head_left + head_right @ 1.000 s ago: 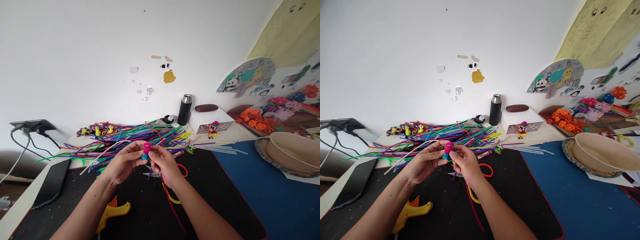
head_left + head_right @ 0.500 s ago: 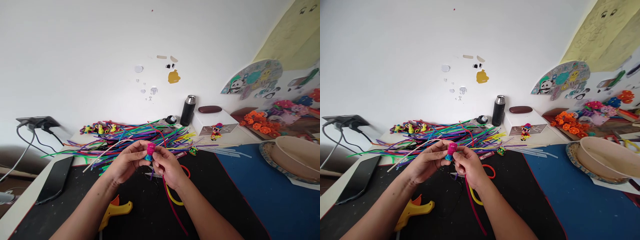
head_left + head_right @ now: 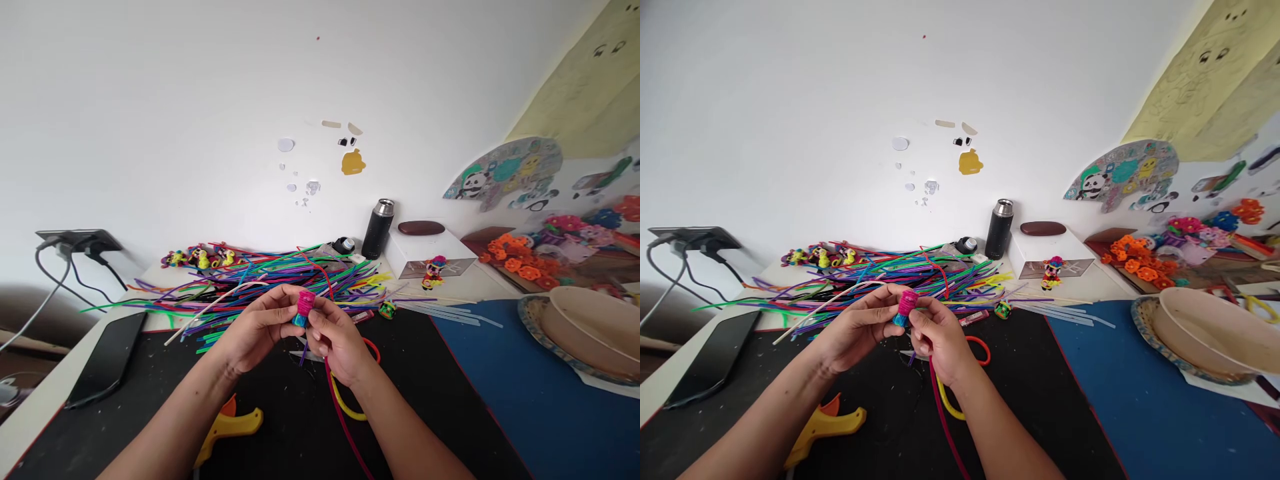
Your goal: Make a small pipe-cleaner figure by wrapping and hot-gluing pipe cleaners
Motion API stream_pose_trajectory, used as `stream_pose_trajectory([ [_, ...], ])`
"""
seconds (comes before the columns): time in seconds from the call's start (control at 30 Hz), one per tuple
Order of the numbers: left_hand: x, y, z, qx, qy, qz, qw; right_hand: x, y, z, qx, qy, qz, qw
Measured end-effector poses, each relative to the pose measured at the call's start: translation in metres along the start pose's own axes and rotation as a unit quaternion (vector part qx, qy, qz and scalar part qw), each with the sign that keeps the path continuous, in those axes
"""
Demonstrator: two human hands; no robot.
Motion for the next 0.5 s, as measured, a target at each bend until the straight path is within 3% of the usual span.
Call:
stream_pose_trajectory([
  [0.33,-0.0033,-0.0038,-0.0019,0.004,0.04,-0.005,0.999,0.0005,0.0021,0.001,0.002,-0.003,0.0,1.0],
  [0.5,-0.0044,-0.0027,-0.0004,-0.002,0.021,0.004,1.0,0.0003,0.0015,0.0006,0.009,0.004,-0.01,1.0],
])
Point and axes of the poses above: each hand's wrist, its own z-axis away from the middle knuckle, its own x-axis out of the palm, y = z × x, the point moved 3 cm from there along -z, towards the middle knuckle, and after that the axes turned 6 degrees about z, right-handed, at the moved point
